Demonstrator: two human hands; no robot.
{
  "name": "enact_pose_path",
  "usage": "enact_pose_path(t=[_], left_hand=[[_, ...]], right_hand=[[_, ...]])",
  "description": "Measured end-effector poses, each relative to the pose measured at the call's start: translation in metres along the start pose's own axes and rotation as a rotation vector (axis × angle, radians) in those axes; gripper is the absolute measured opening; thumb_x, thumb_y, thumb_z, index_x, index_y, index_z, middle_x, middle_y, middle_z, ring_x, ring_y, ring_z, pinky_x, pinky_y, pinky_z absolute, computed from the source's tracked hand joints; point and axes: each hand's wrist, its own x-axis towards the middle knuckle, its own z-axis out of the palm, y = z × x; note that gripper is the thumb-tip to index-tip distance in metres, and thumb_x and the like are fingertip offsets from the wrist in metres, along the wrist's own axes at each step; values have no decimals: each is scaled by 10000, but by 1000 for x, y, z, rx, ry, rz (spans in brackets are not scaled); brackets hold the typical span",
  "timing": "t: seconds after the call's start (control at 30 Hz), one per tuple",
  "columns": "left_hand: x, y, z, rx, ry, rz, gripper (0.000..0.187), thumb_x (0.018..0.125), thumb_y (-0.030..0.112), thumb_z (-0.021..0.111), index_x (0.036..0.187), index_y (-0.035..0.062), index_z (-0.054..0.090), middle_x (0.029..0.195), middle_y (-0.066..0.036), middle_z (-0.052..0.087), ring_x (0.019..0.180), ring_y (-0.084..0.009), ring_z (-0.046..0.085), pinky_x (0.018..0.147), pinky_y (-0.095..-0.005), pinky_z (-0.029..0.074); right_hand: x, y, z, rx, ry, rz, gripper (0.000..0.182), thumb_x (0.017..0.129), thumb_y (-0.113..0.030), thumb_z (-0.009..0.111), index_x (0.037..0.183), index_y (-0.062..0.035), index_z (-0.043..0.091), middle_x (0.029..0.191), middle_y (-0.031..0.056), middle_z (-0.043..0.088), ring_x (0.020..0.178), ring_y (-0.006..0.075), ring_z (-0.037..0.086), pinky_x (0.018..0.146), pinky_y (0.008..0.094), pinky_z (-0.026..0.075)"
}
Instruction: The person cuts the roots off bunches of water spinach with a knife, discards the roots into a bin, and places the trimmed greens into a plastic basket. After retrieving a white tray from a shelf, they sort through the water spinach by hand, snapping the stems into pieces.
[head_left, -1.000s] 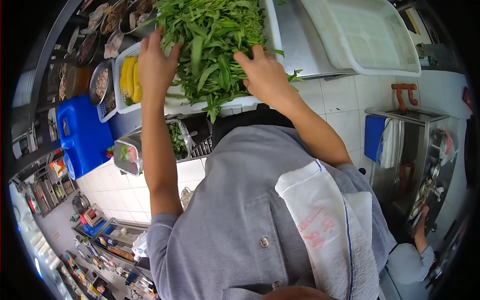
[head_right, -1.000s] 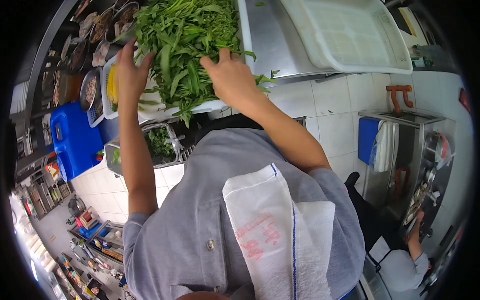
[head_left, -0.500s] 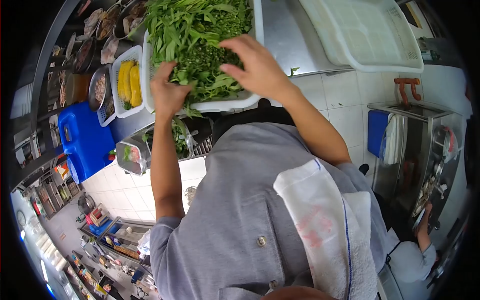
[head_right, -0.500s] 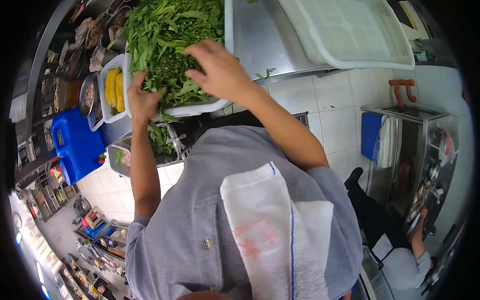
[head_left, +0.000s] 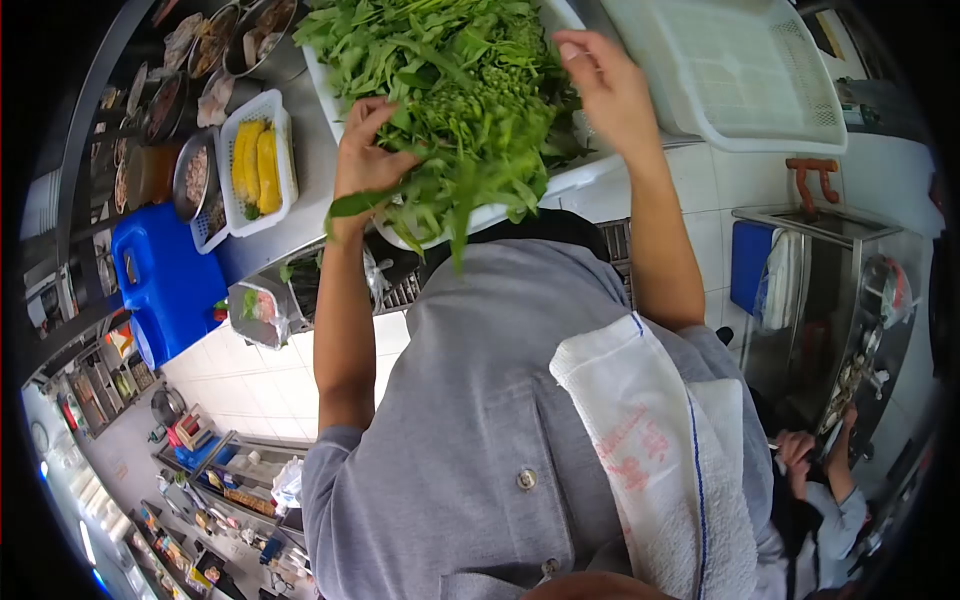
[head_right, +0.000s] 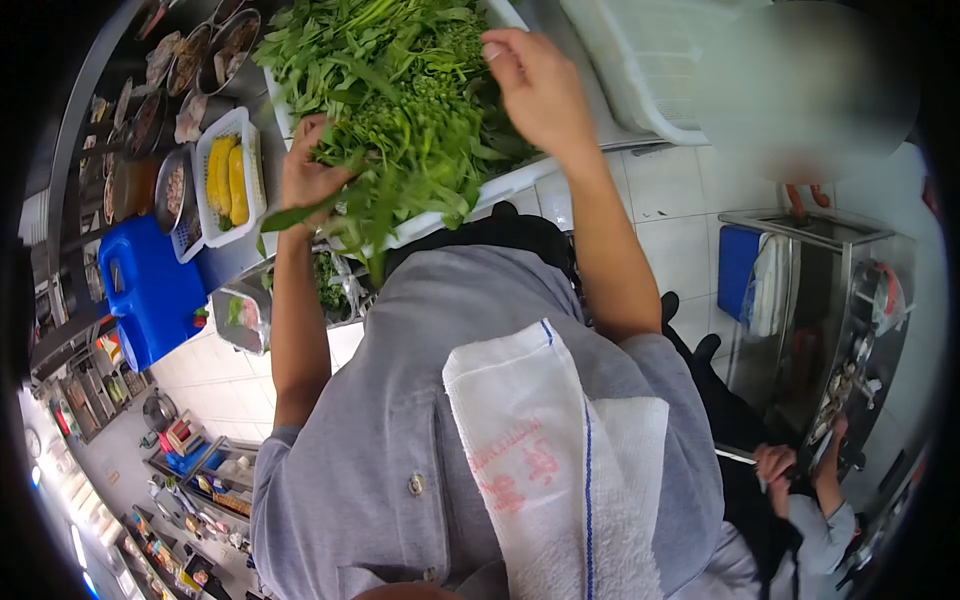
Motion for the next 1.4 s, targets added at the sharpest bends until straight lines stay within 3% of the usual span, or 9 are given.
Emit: enact_pose_path(t=[0.2, 0.3, 0.4, 0.5, 0.63, 0.77, 1.07, 1.27, 1.4], left_hand=[[-15, 43, -13, 296, -61, -1, 445, 701, -6, 763, 1133, 7, 656, 1141, -133, 596, 1066, -299, 567, 954, -352, 428], [-20, 44, -14, 292, -33, -221, 385, 791, 53, 744, 1157, -4, 638, 1194, -167, 602, 1112, -316, 554, 990, -411, 425], [-19, 26, -13, 393, -64, -82, 414, 819, 51, 709, 1204, -50, 596, 1234, -194, 588, 1122, -319, 544, 1031, -443, 394], [-8, 80, 17, 419, -79, 30, 288, 891, 95, 699, 1116, -73, 635, 972, -180, 693, 827, -277, 647, 749, -367, 538], [-20, 68, 18, 369, -140, -140, 384, 920, 121, 682, 1248, -53, 582, 1060, -177, 687, 847, -251, 642, 781, -344, 545], [-17, 70, 17, 177, -78, -242, 481, 918, 172, 685, 1326, -28, 525, 1159, -229, 647, 994, -260, 630, 865, -353, 524], [-38, -51, -3, 228, 44, -111, 652, 784, 234, 813, 1251, -88, 492, 1134, -268, 622, 1021, -336, 623, 910, -396, 505], [-95, -296, -15, 278, 25, 248, 695, 745, 238, 846, 1223, -109, 479, 1142, -271, 605, 1058, -365, 602, 955, -425, 476], [-8, -12, -14, 10, 109, -47, 467, 885, 115, 690, 1276, -56, 502, 1229, -197, 594, 1148, -312, 540, 1037, -443, 403]], right_hand=[[-34, -23, 12, -7, -203, -404, 449, 752, -261, 793, 1152, -114, 652, 1060, 122, 609, 1020, 307, 580, 838, 405, 492], [-42, -11, 14, -219, -298, -246, 488, 752, -202, 742, 1216, -151, 598, 1155, 161, 570, 1071, 356, 555, 835, 472, 482], [-52, -5, 27, -162, 28, -347, 452, 796, -149, 652, 1226, -54, 552, 1135, 216, 527, 1020, 397, 541, 848, 489, 462], [-59, -60, 2, -87, 106, -574, 432, 805, -306, 654, 1139, -39, 593, 1177, 223, 488, 1077, 419, 497, 891, 551, 399], [-66, -48, 27, -301, -41, -835, 470, 749, -395, 707, 1114, -113, 611, 1219, 251, 486, 1169, 468, 460, 941, 576, 378], [-39, -27, 57, -458, -1, -837, 483, 699, -373, 748, 1080, -113, 602, 1092, 218, 530, 959, 393, 525, 778, 503, 421], [12, -1, 90, -609, -8, -935, 429, 769, -386, 655, 1059, -78, 584, 949, 154, 509, 853, 313, 519, 674, 424, 394], [6, -1, 80, -598, -63, -911, 530, 727, -504, 717, 1068, -118, 592, 991, 148, 491, 949, 345, 497, 752, 461, 394], [15, -34, 51, -229, -171, -742, 564, 740, -555, 697, 1077, -113, 601, 998, 126, 542, 971, 334, 514, 838, 515, 409]])
